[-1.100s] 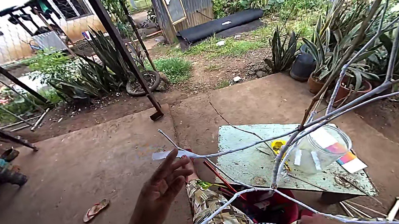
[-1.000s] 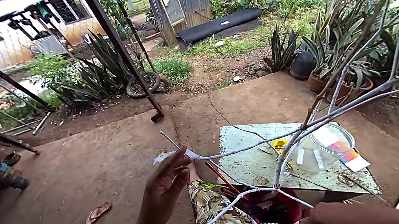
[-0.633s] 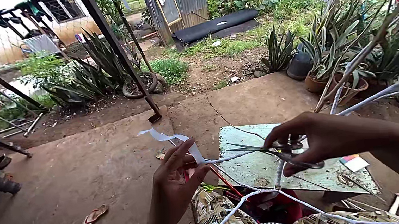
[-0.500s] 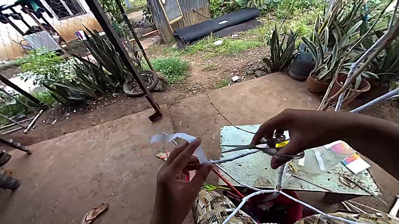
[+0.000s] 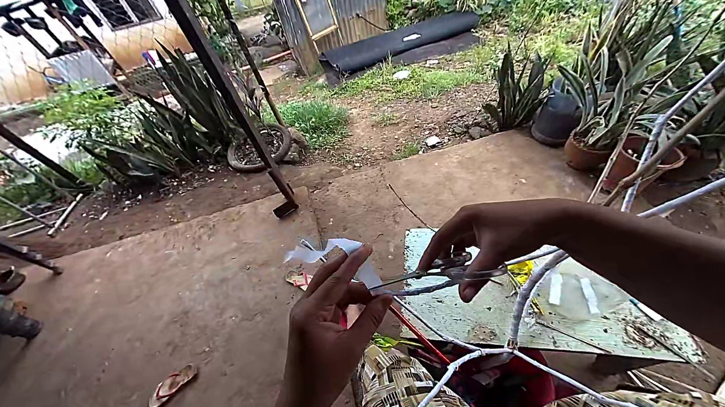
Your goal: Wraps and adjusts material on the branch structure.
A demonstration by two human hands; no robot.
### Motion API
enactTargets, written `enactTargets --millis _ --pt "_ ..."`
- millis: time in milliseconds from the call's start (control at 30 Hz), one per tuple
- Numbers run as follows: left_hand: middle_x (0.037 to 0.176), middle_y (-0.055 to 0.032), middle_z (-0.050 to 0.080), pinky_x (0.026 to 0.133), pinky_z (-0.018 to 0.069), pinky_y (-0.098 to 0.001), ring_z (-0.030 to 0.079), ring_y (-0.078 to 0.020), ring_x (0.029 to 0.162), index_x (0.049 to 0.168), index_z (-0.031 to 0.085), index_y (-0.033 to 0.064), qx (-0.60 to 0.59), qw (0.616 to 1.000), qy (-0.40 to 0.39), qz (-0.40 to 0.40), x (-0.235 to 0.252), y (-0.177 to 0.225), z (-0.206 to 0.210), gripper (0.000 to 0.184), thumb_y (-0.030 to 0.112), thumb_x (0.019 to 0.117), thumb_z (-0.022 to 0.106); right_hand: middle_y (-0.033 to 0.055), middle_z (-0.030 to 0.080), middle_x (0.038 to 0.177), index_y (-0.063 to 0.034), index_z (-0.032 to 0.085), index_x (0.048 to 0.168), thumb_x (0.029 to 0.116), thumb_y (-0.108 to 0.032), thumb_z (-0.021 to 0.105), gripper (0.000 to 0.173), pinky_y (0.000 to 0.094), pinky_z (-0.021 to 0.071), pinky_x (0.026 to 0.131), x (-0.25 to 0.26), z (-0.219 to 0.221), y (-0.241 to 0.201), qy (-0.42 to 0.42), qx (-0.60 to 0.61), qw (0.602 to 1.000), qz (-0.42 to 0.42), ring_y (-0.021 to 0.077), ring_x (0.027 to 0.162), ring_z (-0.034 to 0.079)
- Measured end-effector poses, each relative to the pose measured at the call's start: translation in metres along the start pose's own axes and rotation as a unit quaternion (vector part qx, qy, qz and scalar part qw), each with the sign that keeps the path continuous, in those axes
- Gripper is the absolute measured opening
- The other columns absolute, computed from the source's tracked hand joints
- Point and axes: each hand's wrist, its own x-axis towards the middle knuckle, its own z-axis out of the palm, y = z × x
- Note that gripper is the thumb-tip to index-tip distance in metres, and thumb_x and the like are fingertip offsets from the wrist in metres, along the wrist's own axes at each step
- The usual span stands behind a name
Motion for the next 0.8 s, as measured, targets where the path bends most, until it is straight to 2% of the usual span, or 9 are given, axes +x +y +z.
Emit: enactTargets --millis 167,300,533,633,700,767,800 --pt "0.136 -0.0027 0.061 0.084 0.0625 -0.0249 0.071 -0.0072 0.093 0.138 0.062 0.0056 -0.013 1.0 -0.007 -0.005 0.002 0.001 -0.001 0.054 0.006 0.0867 0.078 -0.0054 0.072 0.087 -0.0054 0.074 0.118 0.0817 -0.007 0.083 0.037 0.0141 0.0549 0.07 0.006 0.002 0.003 -0.012 0.023 0.999 -0.033 -0.0026 0.076 0.065" --pt "0.136 -0.003 0.061 0.085 0.0633 -0.027 0.072 -0.0092 0.094 0.138 0.062 0.0055 -0.026 1.0 -0.006 -0.001 0.002 0.0 -0.001 0.053 0.004 0.0866 0.078 -0.0056 0.071 0.085 -0.0053 0.074 0.116 0.081 -0.003 0.082 0.036 0.0141 0.0547 0.069 0.007 0.003 -0.001 -0.012 0.038 0.999 -0.021 -0.0022 0.074 0.065" --pt "0.138 -0.0028 0.059 0.082 0.0637 -0.0269 0.072 -0.0095 0.09 0.141 0.06 0.0086 -0.032 0.999 -0.014 -0.004 0.002 -0.001 0.0 0.059 0.009 0.0858 0.08 -0.0072 0.068 0.075 -0.0062 0.075 0.115 0.0822 -0.003 0.082 0.033 0.013 0.0528 0.064 0.008 0.003 0.006 0.006 0.044 0.999 -0.029 -0.0034 0.066 0.061" --pt "0.14 -0.0004 0.059 0.081 0.0622 -0.0274 0.071 -0.0108 0.091 0.146 0.056 0.0212 0.007 1.0 -0.01 0.01 -0.001 -0.001 -0.011 0.071 0.037 0.0831 0.084 -0.0064 0.066 0.075 -0.009 0.075 0.113 0.0803 -0.014 0.086 0.035 0.0137 0.0504 0.061 -0.01 0.001 0.005 0.078 -0.012 0.995 -0.06 -0.0017 0.067 0.06" --pt "0.142 0.003 0.059 0.082 0.0606 -0.0274 0.071 -0.009 0.094 0.147 0.054 0.0262 0.041 0.998 0.028 0.028 -0.009 -0.003 -0.029 0.07 0.056 0.0869 0.074 -0.0089 0.068 0.084 -0.0135 0.074 0.111 0.0771 -0.032 0.087 0.041 0.0152 0.0534 0.069 -0.042 0.001 0.006 0.103 -0.055 0.989 -0.093 -0.0024 0.077 0.062" --pt "0.144 0.004 0.059 0.083 0.0595 -0.0284 0.07 -0.0076 0.097 0.146 0.056 0.0227 0.059 0.992 0.098 0.05 -0.027 -0.01 -0.052 0.061 0.061 0.0975 0.056 -0.0081 0.07 0.092 -0.0132 0.073 0.109 0.0814 -0.047 0.081 0.044 0.0184 0.0549 0.076 -0.083 0.008 0.012 0.05 -0.051 0.99 -0.124 -0.0017 0.084 0.064" --pt "0.142 0.0035 0.061 0.082 0.0602 -0.0291 0.071 -0.0088 0.096 0.14 0.062 0.0197 0.045 0.986 0.152 0.053 -0.039 -0.015 -0.062 0.053 0.055 0.1025 0.05 -0.007 0.072 0.094 -0.0142 0.074 0.107 0.0843 -0.048 0.077 0.041 0.0206 0.0573 0.076 -0.102 0.015 0.016 -0.01 -0.034 0.993 -0.114 -0.0004 0.084 0.066"
